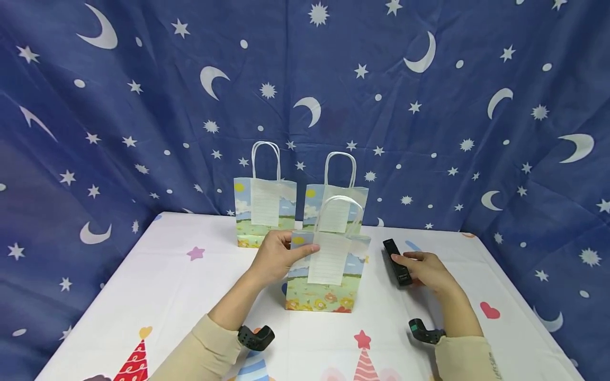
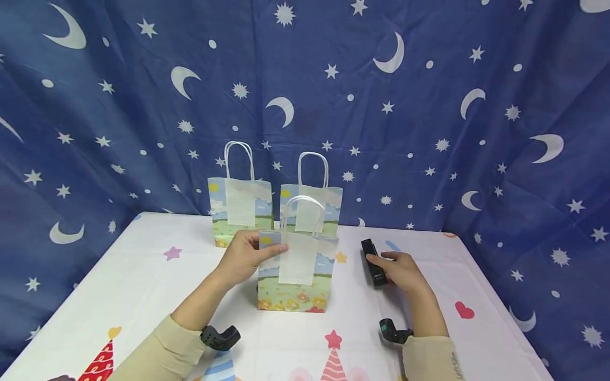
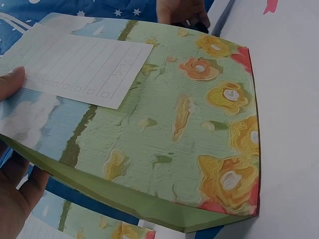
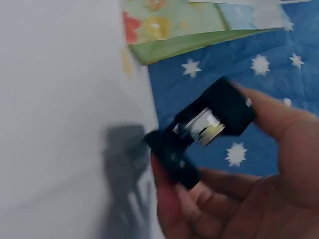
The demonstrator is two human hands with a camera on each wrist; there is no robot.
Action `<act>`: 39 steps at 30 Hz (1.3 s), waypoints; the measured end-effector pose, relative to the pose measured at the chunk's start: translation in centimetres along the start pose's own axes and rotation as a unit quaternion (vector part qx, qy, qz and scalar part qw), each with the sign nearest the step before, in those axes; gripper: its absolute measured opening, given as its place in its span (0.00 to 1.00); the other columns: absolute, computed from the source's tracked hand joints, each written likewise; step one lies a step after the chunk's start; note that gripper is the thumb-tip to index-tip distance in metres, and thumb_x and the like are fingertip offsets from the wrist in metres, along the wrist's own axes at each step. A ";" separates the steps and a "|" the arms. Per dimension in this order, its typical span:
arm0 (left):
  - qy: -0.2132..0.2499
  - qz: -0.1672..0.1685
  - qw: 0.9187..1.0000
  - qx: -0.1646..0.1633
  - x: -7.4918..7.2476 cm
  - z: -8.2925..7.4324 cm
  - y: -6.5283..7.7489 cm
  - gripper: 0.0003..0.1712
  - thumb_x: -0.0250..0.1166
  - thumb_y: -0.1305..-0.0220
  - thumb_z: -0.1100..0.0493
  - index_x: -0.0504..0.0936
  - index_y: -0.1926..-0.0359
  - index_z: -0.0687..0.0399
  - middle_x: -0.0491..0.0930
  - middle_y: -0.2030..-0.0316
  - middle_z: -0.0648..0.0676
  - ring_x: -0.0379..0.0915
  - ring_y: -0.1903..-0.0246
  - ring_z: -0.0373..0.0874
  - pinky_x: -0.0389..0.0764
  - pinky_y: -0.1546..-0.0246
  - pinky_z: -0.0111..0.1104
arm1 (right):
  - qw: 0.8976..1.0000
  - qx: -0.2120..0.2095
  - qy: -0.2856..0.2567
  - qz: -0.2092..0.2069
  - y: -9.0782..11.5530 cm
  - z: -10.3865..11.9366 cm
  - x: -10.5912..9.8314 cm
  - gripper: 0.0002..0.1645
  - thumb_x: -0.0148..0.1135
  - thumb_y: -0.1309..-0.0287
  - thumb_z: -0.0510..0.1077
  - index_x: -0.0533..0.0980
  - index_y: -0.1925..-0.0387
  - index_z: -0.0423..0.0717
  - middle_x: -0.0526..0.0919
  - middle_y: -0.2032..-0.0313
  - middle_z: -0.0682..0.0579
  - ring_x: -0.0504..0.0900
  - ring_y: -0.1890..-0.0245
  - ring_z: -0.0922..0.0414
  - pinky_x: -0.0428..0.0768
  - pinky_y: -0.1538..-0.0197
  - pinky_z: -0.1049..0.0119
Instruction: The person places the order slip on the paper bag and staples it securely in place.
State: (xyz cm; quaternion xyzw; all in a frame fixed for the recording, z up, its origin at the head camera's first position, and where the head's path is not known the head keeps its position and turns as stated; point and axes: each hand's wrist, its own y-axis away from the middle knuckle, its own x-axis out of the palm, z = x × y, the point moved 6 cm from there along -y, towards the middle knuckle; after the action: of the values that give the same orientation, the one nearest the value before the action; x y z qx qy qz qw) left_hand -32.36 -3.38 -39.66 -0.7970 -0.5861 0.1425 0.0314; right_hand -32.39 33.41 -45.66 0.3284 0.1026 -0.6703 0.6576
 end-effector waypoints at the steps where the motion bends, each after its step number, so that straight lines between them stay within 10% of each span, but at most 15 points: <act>1: -0.002 0.000 1.000 -0.001 0.0 0.0 0.0 0.37 0.76 0.38 0.48 0.59 0.87 0.54 0.52 0.91 0.44 0.46 0.88 0.40 0.52 0.85 0.29 | 1.000 -0.004 -0.028 0.001 0.2 0.3 -0.1 0.54 0.65 0.34 0.67 0.62 0.24 0.34 0.79 0.52 0.46 0.79 0.64 0.59 0.84 0.58 0.63; 9: -0.009 -0.005 1.000 -0.008 0.0 -0.1 0.1 0.38 0.77 0.39 0.46 0.58 0.87 0.53 0.51 0.90 0.44 0.46 0.88 0.41 0.51 0.85 0.30 | 0.964 -0.117 -0.239 -0.020 3.1 5.5 -1.5 0.50 0.67 0.30 0.53 0.53 0.21 0.34 0.77 0.48 0.57 0.84 0.54 0.70 0.85 0.52 0.73; 16: -0.013 -0.005 1.000 -0.004 0.1 -0.1 0.1 0.37 0.77 0.38 0.47 0.58 0.87 0.53 0.52 0.90 0.44 0.47 0.88 0.41 0.52 0.85 0.30 | 0.892 -0.257 -0.371 -0.014 6.9 9.4 -2.0 0.38 0.61 0.31 0.31 0.59 0.24 0.40 0.76 0.39 0.56 0.81 0.44 0.64 0.81 0.41 0.73; 23: -0.015 -0.007 1.000 0.007 0.2 -0.3 0.1 0.38 0.76 0.38 0.47 0.57 0.86 0.53 0.52 0.90 0.44 0.45 0.89 0.40 0.51 0.86 0.29 | 0.819 -0.423 -0.387 0.029 10.5 12.6 -1.1 0.41 0.60 0.47 0.15 0.67 0.34 0.41 0.82 0.45 0.49 0.84 0.50 0.58 0.85 0.46 0.68; 30: -0.017 -0.012 1.000 0.014 0.5 -0.6 0.2 0.34 0.75 0.37 0.47 0.62 0.86 0.53 0.55 0.91 0.44 0.46 0.89 0.40 0.50 0.86 0.29 | 0.840 -0.465 -0.280 -0.004 12.5 14.8 1.1 0.43 0.74 0.58 0.16 0.71 0.39 0.36 0.87 0.45 0.52 0.86 0.46 0.57 0.83 0.42 0.68; 36: -0.022 -0.020 0.999 0.016 0.9 -0.9 0.5 0.36 0.76 0.38 0.47 0.61 0.87 0.53 0.55 0.90 0.44 0.48 0.89 0.40 0.50 0.86 0.28 | 0.803 -0.551 -0.222 -0.054 13.7 16.4 2.9 0.46 0.76 0.67 0.14 0.65 0.42 0.22 0.84 0.43 0.43 0.84 0.41 0.53 0.85 0.43 0.66; 39: -0.028 -0.024 0.999 0.027 1.2 -1.2 0.6 0.36 0.76 0.38 0.47 0.61 0.87 0.53 0.56 0.89 0.45 0.48 0.89 0.39 0.50 0.86 0.28 | 0.803 -0.562 -0.172 -0.097 14.1 16.7 3.5 0.49 0.79 0.71 0.15 0.67 0.42 0.24 0.80 0.42 0.42 0.82 0.40 0.55 0.84 0.43 0.69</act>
State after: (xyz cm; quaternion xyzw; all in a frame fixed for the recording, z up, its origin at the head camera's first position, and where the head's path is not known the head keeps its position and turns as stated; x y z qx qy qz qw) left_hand -31.14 -2.32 -38.90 -0.7773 -0.6016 0.1799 0.0394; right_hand -23.85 19.44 -30.79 -0.2309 0.3784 -0.6008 0.6652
